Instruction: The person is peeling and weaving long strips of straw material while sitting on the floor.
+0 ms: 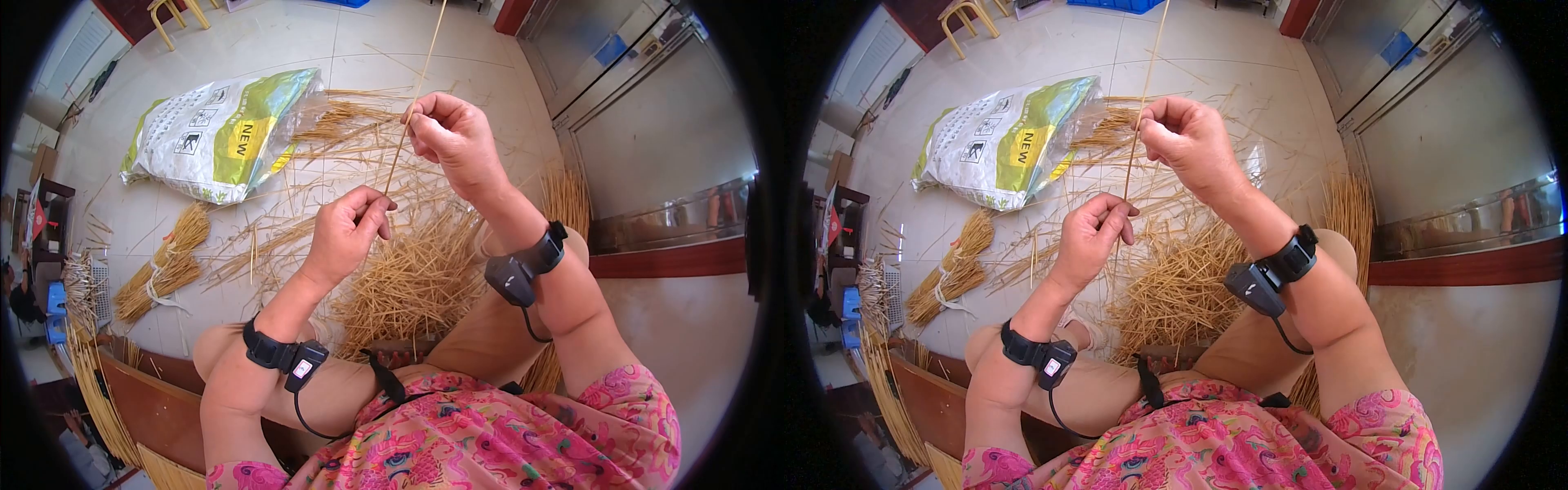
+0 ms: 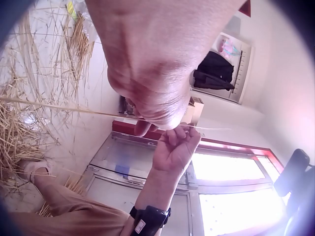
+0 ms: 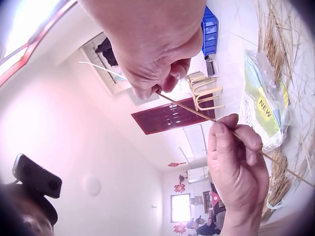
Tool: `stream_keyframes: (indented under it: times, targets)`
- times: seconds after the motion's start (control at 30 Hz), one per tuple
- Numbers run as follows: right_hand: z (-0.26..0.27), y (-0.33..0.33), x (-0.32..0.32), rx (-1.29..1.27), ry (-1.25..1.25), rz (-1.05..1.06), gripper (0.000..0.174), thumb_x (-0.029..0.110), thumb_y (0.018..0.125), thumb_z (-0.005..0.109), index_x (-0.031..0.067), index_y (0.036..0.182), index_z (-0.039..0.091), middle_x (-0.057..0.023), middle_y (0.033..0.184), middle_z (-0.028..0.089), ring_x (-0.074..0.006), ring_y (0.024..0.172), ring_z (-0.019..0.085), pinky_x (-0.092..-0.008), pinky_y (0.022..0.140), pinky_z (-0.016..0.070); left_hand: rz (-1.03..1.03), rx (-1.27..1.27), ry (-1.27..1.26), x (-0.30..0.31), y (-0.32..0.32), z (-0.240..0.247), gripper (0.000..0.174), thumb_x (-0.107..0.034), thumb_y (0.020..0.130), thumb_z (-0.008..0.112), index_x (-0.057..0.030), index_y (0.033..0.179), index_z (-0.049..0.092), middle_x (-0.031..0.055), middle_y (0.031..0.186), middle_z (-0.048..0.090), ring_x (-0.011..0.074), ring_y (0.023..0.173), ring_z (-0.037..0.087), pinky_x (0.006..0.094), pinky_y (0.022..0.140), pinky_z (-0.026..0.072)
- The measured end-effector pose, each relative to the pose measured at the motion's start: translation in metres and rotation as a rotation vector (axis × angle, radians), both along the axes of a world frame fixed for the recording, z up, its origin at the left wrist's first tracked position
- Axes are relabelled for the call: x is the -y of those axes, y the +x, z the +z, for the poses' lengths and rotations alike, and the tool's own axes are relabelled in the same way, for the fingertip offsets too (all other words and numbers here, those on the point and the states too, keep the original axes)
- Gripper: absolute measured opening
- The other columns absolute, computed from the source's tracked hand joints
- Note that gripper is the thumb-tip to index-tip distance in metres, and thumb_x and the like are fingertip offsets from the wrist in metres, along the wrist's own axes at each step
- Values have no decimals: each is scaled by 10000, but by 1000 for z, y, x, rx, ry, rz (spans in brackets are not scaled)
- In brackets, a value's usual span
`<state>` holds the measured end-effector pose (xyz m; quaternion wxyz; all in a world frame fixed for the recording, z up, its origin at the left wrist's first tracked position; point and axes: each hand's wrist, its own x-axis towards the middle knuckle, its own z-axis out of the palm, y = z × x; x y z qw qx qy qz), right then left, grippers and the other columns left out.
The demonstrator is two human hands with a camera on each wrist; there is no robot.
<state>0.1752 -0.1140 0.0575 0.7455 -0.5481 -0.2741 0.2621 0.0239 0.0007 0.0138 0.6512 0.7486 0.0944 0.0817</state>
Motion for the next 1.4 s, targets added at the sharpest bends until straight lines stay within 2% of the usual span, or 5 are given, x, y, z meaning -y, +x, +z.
stream_keyframes:
  times: [0.3, 0.43, 0.57, 0.87, 1.4]
  targets:
    - [-8, -9, -2, 43, -349, 252, 73, 99, 831, 619, 26, 839, 616, 7, 731, 595, -27, 595, 491, -169, 515, 378, 97, 62, -65, -3, 3, -4, 148, -114, 914, 513, 3, 895, 603, 23, 623, 609, 29, 536, 484, 183, 498, 363]
    - [-17, -18, -2, 31, -299, 281, 100, 89, 802, 652, -2, 829, 623, -23, 755, 618, -83, 710, 578, -216, 640, 465, 113, 47, -153, -8, 2, 0, 157, -130, 916, 526, 2, 897, 608, 21, 637, 618, 11, 519, 444, 175, 485, 339]
    - [-20, -24, -2, -28, -299, 269, 94, 89, 805, 649, 3, 834, 622, -20, 764, 620, -77, 706, 571, -211, 635, 457, 89, 36, -189, -12, 2, 1, 169, -153, 922, 529, -6, 895, 608, 53, 645, 616, 15, 502, 382, 153, 472, 304]
    - [-23, -26, 1, -31, -143, 341, 71, 55, 815, 621, -5, 847, 602, -8, 756, 611, -59, 701, 559, -212, 629, 458, -19, 57, -383, -16, 0, 3, 153, -159, 901, 567, -18, 883, 625, 57, 690, 644, 13, 502, 411, 149, 471, 325]
    - [-20, -24, 2, -40, -118, 368, 79, 59, 826, 629, -14, 831, 600, -21, 753, 623, -65, 683, 568, -206, 604, 460, -40, 40, -370, -17, 1, 6, 179, -193, 921, 537, -34, 881, 610, 84, 679, 635, 15, 493, 370, 139, 471, 296]
